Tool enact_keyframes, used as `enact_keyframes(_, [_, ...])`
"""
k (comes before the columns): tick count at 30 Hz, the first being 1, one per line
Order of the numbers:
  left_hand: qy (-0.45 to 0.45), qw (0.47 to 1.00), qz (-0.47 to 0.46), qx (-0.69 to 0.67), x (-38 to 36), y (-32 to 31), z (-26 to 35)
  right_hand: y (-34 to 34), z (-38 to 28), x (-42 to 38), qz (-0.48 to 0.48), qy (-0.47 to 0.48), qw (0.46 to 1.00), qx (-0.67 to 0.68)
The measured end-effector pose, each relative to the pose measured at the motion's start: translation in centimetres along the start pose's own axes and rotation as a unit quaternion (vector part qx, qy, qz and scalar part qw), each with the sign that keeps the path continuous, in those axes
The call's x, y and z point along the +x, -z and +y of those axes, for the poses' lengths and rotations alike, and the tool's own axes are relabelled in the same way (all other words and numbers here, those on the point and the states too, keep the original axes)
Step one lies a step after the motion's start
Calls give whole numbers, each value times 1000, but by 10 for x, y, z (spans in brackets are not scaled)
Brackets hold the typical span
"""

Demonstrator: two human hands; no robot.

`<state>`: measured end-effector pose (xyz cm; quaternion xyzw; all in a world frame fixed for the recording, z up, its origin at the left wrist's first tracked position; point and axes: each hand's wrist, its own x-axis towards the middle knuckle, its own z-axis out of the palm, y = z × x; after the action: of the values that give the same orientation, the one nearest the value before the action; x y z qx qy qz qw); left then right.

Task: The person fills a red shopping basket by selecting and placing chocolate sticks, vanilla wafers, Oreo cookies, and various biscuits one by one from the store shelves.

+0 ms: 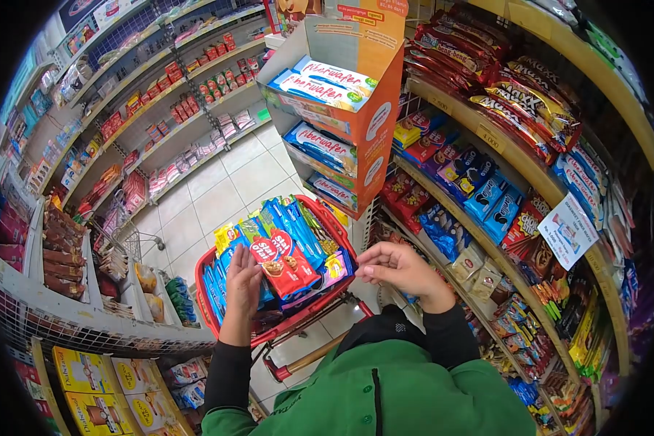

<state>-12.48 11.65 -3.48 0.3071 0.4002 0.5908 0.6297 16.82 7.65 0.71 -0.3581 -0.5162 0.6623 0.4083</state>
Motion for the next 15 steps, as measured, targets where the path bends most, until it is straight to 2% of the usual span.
enact_keyframes(6, [-73,996,0,41,-3,2,12,53,-15,-6,120,-1,992,-32])
enact_keyframes(7, [-84,995,3,44,-4,2,16,62,-21,-6,171,0,985,-12])
enact_keyframes(10, [-94,996,5,12,-6,2,26,103,-36,12,323,32,945,36])
enact_keyframes(13, [-86,996,20,15,-8,5,31,144,-35,44,422,92,897,93])
enact_keyframes(15, [-88,995,34,21,-9,7,32,169,-29,68,448,117,877,126])
